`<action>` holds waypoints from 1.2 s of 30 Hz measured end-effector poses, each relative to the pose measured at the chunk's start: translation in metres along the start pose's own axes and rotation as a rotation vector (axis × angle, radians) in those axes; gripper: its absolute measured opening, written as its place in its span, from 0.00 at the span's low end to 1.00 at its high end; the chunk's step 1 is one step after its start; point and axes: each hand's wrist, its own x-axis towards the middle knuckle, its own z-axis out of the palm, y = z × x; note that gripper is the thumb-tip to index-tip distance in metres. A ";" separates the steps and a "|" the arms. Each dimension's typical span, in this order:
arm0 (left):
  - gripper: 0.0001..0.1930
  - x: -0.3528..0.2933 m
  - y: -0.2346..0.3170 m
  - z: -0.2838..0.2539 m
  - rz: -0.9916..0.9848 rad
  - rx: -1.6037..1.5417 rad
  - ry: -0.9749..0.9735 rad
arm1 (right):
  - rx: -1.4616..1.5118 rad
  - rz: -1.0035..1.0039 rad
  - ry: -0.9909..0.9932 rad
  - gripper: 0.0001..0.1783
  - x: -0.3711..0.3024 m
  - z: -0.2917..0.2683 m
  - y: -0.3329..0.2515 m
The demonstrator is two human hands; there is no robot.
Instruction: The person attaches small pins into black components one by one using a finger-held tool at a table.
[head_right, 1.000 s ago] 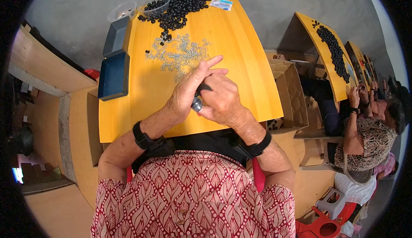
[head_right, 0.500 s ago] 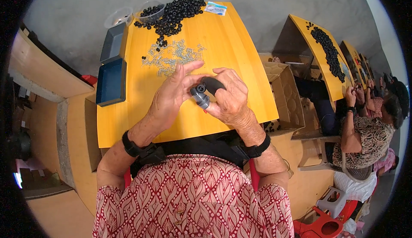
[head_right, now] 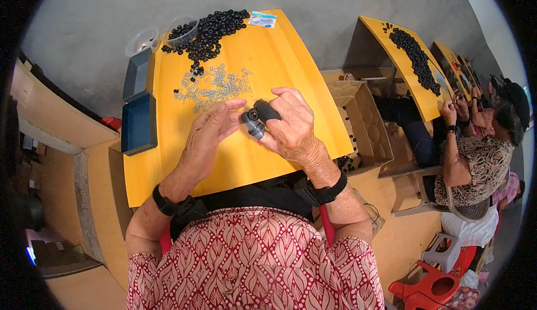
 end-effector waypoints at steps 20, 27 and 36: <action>0.13 -0.059 0.029 -0.073 0.330 0.210 0.328 | -0.005 0.064 -0.286 0.19 -0.007 0.015 -0.025; 0.11 -0.117 0.054 -0.172 0.495 -0.064 0.782 | 0.010 0.030 -0.311 0.18 -0.012 0.028 -0.017; 0.17 -0.181 0.006 -0.292 0.373 0.017 1.310 | 0.061 0.045 -0.289 0.12 -0.018 0.021 -0.008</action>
